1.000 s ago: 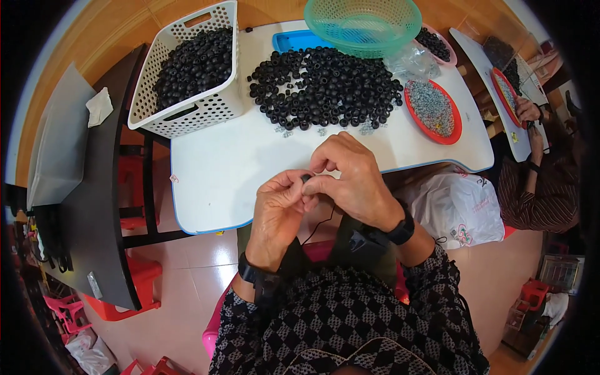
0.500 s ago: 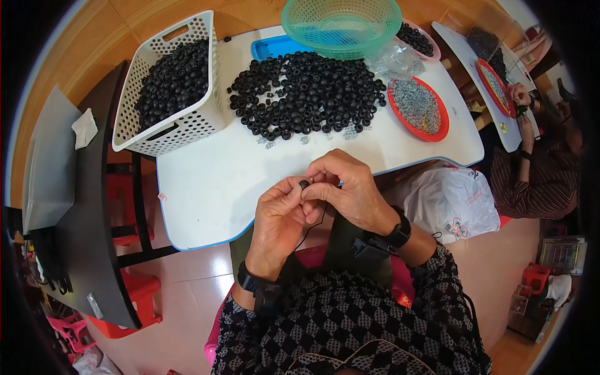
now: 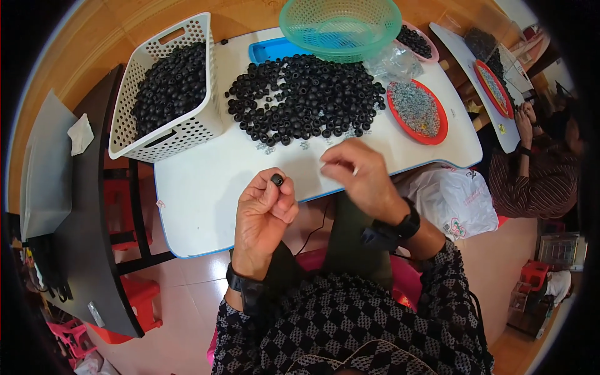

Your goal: The person picks up a black bead and a small metal component by hand, fits the component into the bead, and places the assembled piece back onto the table, repeating the process.

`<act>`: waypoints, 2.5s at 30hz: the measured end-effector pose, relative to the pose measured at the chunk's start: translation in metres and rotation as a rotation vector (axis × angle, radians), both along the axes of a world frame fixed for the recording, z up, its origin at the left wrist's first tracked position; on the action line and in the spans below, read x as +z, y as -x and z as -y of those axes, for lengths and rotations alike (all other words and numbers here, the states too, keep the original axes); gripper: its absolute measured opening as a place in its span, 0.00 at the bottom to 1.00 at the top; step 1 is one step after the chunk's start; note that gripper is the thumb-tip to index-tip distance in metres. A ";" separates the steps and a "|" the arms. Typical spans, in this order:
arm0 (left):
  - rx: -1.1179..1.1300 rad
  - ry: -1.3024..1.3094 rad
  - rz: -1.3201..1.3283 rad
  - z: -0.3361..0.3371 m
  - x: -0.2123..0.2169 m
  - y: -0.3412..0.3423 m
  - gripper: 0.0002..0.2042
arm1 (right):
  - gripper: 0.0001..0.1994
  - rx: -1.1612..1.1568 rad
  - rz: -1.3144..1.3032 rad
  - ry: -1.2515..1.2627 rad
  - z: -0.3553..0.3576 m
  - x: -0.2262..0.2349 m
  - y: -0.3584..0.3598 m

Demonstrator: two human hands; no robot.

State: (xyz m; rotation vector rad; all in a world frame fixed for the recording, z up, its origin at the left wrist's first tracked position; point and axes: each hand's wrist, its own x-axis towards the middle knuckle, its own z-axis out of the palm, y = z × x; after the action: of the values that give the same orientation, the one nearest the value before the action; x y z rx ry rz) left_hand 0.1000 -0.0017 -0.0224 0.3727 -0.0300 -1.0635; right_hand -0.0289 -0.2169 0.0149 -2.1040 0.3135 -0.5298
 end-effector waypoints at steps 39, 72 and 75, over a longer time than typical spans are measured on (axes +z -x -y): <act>0.082 -0.014 0.068 -0.042 -0.018 -0.048 0.13 | 0.09 0.281 -0.086 -0.493 -0.016 0.028 -0.169; 0.066 -0.013 0.020 -0.010 0.008 0.064 0.13 | 0.08 0.249 0.080 -0.834 -0.030 0.019 0.031; 0.042 0.021 -0.016 -0.010 0.003 0.063 0.13 | 0.08 0.207 0.068 -0.743 -0.041 0.022 0.033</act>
State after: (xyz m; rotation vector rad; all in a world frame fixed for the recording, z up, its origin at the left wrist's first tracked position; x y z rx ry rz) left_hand 0.0373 0.0084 -0.0195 0.3448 -0.0189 -1.0235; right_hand -0.0618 -0.1762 0.0368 -1.3738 0.2056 -0.2949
